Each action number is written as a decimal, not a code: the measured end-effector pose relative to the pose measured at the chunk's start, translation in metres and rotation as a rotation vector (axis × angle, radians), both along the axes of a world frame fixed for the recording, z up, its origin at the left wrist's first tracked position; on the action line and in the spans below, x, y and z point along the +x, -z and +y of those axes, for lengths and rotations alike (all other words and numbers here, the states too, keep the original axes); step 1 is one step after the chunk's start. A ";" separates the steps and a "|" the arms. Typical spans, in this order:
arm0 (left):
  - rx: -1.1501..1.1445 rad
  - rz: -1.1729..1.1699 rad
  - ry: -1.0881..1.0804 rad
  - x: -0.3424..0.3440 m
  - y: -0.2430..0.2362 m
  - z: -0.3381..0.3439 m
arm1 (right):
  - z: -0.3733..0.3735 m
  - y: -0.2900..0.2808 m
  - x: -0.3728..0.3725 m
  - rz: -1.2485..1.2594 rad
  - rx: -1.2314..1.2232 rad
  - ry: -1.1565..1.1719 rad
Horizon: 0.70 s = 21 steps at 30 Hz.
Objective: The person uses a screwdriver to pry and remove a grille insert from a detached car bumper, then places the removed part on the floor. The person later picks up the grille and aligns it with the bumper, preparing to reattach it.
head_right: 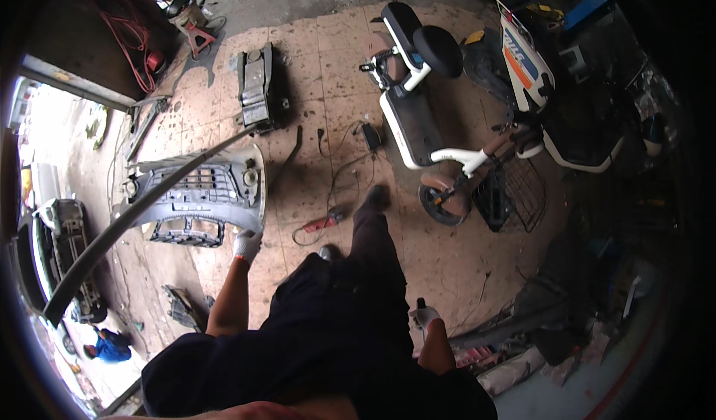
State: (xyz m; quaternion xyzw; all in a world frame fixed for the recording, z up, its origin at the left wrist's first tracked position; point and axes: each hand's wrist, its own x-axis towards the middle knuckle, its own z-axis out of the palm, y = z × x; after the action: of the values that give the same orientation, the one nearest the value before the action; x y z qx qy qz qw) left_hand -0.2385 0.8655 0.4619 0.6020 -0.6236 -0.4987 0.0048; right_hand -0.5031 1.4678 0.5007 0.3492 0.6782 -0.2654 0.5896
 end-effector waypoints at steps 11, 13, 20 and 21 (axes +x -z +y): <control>0.531 -0.298 -0.360 -0.004 -0.033 0.000 | -0.189 0.012 -0.237 0.202 0.020 -0.218; 0.554 -0.341 -0.339 -0.041 -0.038 -0.016 | -0.216 0.005 -0.252 0.157 0.075 -0.255; 0.745 -0.342 -0.293 -0.148 0.025 -0.135 | -0.314 0.012 -0.321 -0.042 0.095 -0.453; 0.757 -0.294 -0.341 -0.166 0.042 -0.160 | -0.340 0.016 -0.338 -0.019 0.089 -0.452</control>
State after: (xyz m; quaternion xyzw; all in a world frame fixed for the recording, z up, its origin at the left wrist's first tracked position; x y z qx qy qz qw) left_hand -0.4043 0.7055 0.4199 0.7202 -0.2828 -0.5932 -0.2225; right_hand -0.8416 1.1274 0.4849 0.2166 0.7446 -0.0928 0.6245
